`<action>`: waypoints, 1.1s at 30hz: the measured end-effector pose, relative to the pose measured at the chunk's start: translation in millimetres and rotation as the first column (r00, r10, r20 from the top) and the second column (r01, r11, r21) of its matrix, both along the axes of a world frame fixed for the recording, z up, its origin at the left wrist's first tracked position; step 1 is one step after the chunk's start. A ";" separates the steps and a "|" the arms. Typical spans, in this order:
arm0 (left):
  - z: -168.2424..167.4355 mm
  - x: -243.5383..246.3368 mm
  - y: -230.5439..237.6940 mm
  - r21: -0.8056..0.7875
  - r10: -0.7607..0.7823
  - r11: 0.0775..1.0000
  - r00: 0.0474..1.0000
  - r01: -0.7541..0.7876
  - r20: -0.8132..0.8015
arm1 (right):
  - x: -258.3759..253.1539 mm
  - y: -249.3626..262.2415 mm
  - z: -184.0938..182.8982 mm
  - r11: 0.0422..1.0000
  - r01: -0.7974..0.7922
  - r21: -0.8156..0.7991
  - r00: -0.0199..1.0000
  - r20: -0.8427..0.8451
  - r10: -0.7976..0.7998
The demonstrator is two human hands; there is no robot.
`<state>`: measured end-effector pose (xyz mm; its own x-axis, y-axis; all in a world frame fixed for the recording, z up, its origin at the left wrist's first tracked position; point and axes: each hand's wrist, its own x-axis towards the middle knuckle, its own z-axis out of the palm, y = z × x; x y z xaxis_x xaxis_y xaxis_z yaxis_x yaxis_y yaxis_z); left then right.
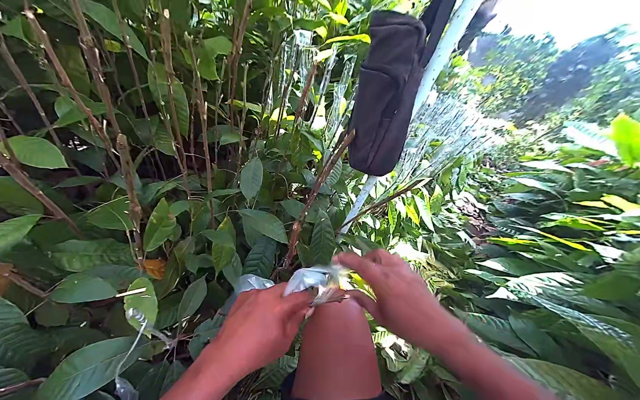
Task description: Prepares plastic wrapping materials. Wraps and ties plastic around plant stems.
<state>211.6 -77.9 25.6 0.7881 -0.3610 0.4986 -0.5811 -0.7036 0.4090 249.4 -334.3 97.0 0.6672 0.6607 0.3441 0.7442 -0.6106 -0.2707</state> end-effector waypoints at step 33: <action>0.8 5.8 3.3 -0.088 0.155 0.986 0.971 -0.141 0.184 | -21.1 3.7 -5.4 1.000 -0.001 -0.019 0.997 -0.074 -0.001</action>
